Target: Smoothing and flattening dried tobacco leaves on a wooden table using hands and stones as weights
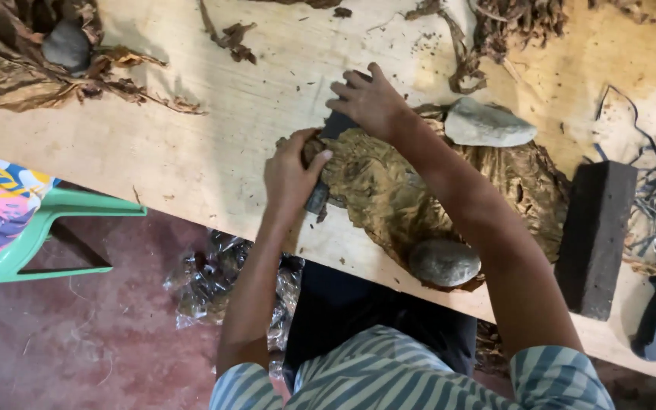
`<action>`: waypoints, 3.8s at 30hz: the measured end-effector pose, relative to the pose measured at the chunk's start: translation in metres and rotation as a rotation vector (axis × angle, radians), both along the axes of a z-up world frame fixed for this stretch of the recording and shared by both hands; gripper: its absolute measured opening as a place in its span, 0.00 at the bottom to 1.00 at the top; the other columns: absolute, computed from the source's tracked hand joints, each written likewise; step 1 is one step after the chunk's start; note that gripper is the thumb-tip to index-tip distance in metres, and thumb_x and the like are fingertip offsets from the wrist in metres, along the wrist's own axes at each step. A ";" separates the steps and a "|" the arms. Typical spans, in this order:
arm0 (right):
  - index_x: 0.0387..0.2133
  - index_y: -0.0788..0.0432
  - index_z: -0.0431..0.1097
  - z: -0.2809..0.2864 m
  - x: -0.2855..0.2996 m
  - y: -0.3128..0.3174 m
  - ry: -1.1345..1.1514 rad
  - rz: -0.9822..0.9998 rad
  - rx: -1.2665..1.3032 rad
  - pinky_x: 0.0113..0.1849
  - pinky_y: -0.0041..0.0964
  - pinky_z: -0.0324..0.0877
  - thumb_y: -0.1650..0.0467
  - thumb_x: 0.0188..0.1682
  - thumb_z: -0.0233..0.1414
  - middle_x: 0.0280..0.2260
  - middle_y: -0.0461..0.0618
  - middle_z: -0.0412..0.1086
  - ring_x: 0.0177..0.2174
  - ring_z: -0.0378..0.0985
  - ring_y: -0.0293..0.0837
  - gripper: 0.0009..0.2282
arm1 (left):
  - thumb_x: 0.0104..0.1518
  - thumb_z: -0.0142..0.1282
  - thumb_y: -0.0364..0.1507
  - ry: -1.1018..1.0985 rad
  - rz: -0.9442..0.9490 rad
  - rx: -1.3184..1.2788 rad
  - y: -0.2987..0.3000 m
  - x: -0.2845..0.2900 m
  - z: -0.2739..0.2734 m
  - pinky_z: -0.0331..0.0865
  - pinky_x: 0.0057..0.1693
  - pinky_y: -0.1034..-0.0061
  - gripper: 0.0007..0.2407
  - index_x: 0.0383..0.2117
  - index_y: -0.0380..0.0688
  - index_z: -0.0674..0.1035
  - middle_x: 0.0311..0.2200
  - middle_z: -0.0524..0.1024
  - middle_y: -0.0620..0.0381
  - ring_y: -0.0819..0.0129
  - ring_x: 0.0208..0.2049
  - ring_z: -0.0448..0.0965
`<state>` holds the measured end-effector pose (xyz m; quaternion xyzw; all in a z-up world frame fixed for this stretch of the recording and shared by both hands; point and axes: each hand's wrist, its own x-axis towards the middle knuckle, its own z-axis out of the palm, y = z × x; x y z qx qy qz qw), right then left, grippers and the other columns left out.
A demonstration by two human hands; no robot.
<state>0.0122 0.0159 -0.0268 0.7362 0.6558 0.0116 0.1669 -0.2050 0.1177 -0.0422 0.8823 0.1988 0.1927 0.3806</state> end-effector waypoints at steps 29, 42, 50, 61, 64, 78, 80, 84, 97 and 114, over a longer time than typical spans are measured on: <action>0.59 0.61 0.70 0.072 -0.010 -0.141 0.385 -0.103 0.547 0.57 0.62 0.76 0.82 0.49 0.63 0.60 0.60 0.62 0.59 0.61 0.63 0.23 | 0.58 0.57 0.12 -0.379 0.266 -0.747 0.060 0.019 -0.049 0.83 0.59 0.62 0.10 0.42 0.38 0.83 0.47 0.82 0.47 0.57 0.52 0.82; 0.64 0.55 0.67 0.020 -0.045 -0.074 0.249 -0.005 0.356 0.65 0.58 0.58 0.81 0.37 0.66 0.64 0.57 0.68 0.64 0.61 0.61 0.36 | 0.56 0.65 0.14 -0.308 0.197 -0.468 0.075 0.017 -0.060 0.87 0.40 0.79 0.10 0.40 0.39 0.84 0.38 0.85 0.50 0.67 0.38 0.87; 0.75 0.48 0.46 -0.043 -0.029 -0.086 0.061 -0.021 0.173 0.68 0.63 0.34 0.81 0.36 0.60 0.72 0.54 0.52 0.69 0.48 0.59 0.48 | 0.61 0.67 0.26 -0.206 -0.007 0.310 0.062 0.037 -0.043 0.60 0.56 0.60 0.08 0.43 0.55 0.86 0.42 0.79 0.59 0.61 0.45 0.73; 0.65 0.52 0.65 -0.048 -0.037 -0.097 -0.127 0.182 0.564 0.65 0.68 0.53 0.74 0.49 0.58 0.65 0.54 0.63 0.67 0.57 0.62 0.27 | 0.66 0.54 0.29 0.333 -0.360 0.626 0.039 0.093 -0.042 0.64 0.60 0.53 0.07 0.43 0.45 0.83 0.50 0.72 0.52 0.50 0.56 0.68; 0.70 0.43 0.56 -0.059 -0.034 -0.092 -0.354 0.006 0.523 0.71 0.60 0.33 0.62 0.56 0.46 0.73 0.41 0.47 0.74 0.38 0.50 0.26 | 0.59 0.59 0.29 0.343 -0.365 0.548 0.043 0.103 -0.056 0.66 0.61 0.46 0.10 0.46 0.47 0.83 0.50 0.75 0.51 0.50 0.59 0.71; 0.61 0.51 0.66 -0.048 -0.028 -0.085 -0.113 0.174 0.633 0.63 0.65 0.59 0.72 0.42 0.60 0.61 0.53 0.62 0.62 0.64 0.60 0.28 | 0.62 0.54 0.27 0.486 -0.427 0.229 0.046 0.111 -0.061 0.59 0.63 0.46 0.09 0.43 0.49 0.86 0.43 0.85 0.52 0.50 0.49 0.80; 0.61 0.50 0.66 -0.044 -0.031 -0.085 -0.112 0.162 0.626 0.63 0.64 0.60 0.72 0.42 0.60 0.61 0.52 0.62 0.61 0.65 0.59 0.28 | 0.63 0.54 0.28 0.459 -0.410 0.190 0.048 0.109 -0.056 0.60 0.63 0.46 0.09 0.43 0.49 0.86 0.42 0.85 0.52 0.50 0.48 0.81; 0.60 0.49 0.68 -0.045 -0.033 -0.085 -0.114 0.134 0.622 0.64 0.62 0.59 0.73 0.40 0.62 0.60 0.50 0.64 0.62 0.65 0.58 0.29 | 0.68 0.50 0.31 0.328 -0.389 0.104 0.049 0.109 -0.059 0.62 0.63 0.42 0.11 0.50 0.46 0.82 0.44 0.84 0.48 0.46 0.47 0.83; 0.59 0.49 0.69 -0.028 -0.036 -0.076 -0.078 0.141 0.564 0.60 0.60 0.64 0.75 0.39 0.62 0.60 0.51 0.64 0.61 0.65 0.58 0.30 | 0.70 0.45 0.33 0.176 -0.311 -0.032 0.044 0.110 -0.059 0.75 0.48 0.42 0.06 0.45 0.47 0.73 0.37 0.81 0.44 0.38 0.40 0.83; 0.63 0.43 0.65 0.016 -0.058 -0.115 0.072 0.011 0.495 0.50 0.59 0.73 0.67 0.47 0.63 0.58 0.54 0.60 0.54 0.71 0.56 0.28 | 0.64 0.51 0.33 0.327 -0.257 0.147 0.077 0.075 -0.071 0.75 0.52 0.43 0.08 0.46 0.53 0.76 0.39 0.82 0.49 0.39 0.43 0.84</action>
